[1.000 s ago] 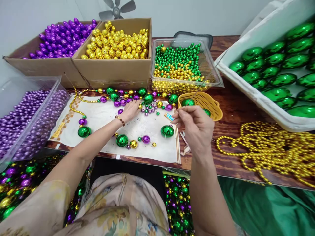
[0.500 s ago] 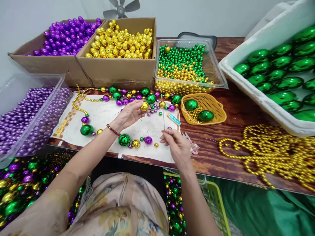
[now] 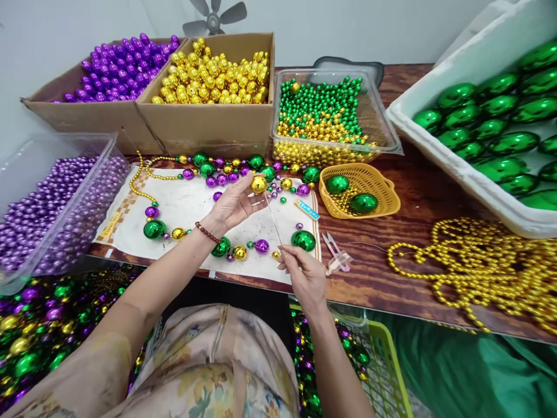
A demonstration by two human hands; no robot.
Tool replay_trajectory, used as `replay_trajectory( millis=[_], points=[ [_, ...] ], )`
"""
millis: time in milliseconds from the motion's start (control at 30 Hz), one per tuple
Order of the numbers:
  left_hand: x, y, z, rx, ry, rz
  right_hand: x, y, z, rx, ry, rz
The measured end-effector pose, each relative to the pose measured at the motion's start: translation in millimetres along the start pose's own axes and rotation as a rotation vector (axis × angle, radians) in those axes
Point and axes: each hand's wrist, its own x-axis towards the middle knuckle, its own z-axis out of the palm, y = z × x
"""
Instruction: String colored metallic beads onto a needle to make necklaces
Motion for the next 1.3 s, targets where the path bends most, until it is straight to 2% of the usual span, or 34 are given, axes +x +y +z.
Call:
replay_trajectory(
  millis=[233, 667, 1133, 1300],
  points=[
    [2.4, -2.8, 1.0, 0.117, 0.002, 0.034, -2.6, 2.1, 3.4, -0.005, -0.005, -0.001],
    [0.0, -0.7, 7.4, 0.048, 0.017, -0.005, -7.6, 5.6, 8.6, 0.012, 0.020, 0.057],
    [-10.2, -2.2, 13.3, 0.194, -0.126, 0.056, -4.1, 2.4, 18.9, 0.077, 0.103, 0.093],
    [-15.2, -14.9, 14.6, 0.229, -0.218, 0.079, 9.6, -6.9, 22.3, 0.116, 0.106, 0.089]
  ],
)
